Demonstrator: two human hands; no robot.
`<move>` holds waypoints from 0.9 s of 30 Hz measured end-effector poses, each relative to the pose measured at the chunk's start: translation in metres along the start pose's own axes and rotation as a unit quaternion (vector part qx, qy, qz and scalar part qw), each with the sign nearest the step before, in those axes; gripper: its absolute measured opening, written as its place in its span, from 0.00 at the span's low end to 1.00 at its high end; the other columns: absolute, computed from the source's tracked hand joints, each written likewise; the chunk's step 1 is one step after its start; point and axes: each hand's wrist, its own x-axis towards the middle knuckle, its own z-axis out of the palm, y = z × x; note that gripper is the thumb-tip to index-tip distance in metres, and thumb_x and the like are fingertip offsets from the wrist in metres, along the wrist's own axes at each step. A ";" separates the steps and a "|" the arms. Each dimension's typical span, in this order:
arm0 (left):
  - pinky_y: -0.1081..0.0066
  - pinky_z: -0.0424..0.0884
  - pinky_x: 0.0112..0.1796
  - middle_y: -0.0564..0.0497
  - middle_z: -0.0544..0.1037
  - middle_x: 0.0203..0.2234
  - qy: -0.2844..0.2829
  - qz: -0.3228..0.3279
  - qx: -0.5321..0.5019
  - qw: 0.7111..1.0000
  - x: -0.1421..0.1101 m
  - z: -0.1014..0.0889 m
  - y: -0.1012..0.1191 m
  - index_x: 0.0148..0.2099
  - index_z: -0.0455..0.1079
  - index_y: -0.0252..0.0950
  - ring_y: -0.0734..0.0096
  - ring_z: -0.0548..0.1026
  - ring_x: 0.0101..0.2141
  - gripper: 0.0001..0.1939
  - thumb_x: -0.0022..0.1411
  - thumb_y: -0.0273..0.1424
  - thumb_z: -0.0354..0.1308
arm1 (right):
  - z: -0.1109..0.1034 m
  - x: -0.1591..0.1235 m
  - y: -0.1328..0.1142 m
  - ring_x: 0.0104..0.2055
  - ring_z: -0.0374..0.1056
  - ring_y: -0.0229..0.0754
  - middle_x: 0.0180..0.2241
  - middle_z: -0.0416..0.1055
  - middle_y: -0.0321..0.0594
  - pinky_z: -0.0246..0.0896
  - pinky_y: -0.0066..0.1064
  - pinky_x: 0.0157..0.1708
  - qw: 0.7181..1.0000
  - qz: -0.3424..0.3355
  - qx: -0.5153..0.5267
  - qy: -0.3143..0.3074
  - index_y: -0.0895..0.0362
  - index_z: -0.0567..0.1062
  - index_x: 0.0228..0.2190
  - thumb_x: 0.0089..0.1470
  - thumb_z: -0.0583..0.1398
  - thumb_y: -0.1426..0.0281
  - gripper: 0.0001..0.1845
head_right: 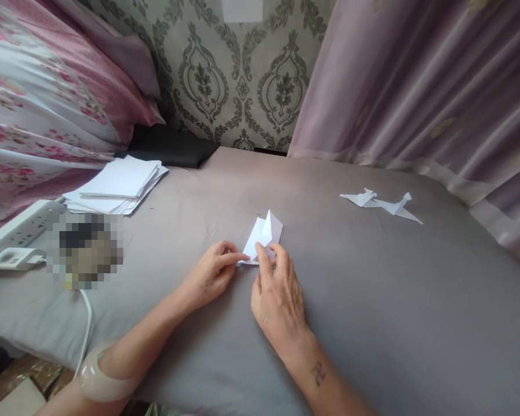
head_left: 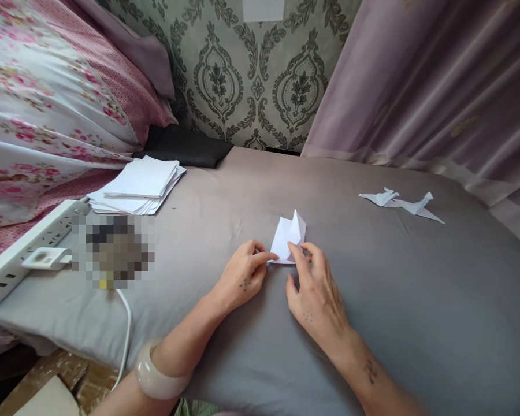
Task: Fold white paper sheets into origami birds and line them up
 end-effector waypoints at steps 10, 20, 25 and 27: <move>0.64 0.70 0.45 0.43 0.71 0.46 0.020 0.008 -0.012 1.000 0.002 -0.002 -0.002 0.54 0.64 0.36 0.66 0.71 0.45 0.23 0.59 0.16 0.43 | 0.003 0.011 0.017 0.36 0.70 0.42 0.40 0.69 0.45 0.65 0.31 0.30 0.995 0.048 0.059 0.062 0.55 0.68 0.51 0.59 0.49 0.75 0.20; 0.52 0.61 0.52 0.40 0.67 0.56 0.006 0.172 0.265 0.949 0.013 0.001 0.010 0.57 0.64 0.40 0.53 0.62 0.56 0.22 0.63 0.19 0.46 | -0.003 0.033 0.073 0.36 0.72 0.41 0.32 0.76 0.39 0.68 0.37 0.41 0.832 0.236 0.502 -0.012 0.56 0.73 0.41 0.50 0.61 0.65 0.16; 0.53 0.60 0.54 0.42 0.70 0.55 -0.048 0.205 0.232 0.950 0.019 0.006 0.024 0.55 0.65 0.38 0.55 0.64 0.57 0.16 0.67 0.27 0.48 | 0.002 0.049 0.092 0.34 0.71 0.38 0.30 0.75 0.38 0.69 0.33 0.38 0.795 0.235 0.557 -0.046 0.58 0.74 0.36 0.46 0.64 0.64 0.15; 0.53 0.60 0.55 0.41 0.69 0.56 -0.055 0.197 0.205 0.957 0.021 0.008 0.028 0.56 0.64 0.36 0.54 0.64 0.57 0.17 0.66 0.33 0.50 | 0.005 0.057 0.099 0.32 0.71 0.36 0.30 0.74 0.38 0.69 0.31 0.36 0.779 0.231 0.580 -0.067 0.59 0.75 0.33 0.44 0.65 0.65 0.13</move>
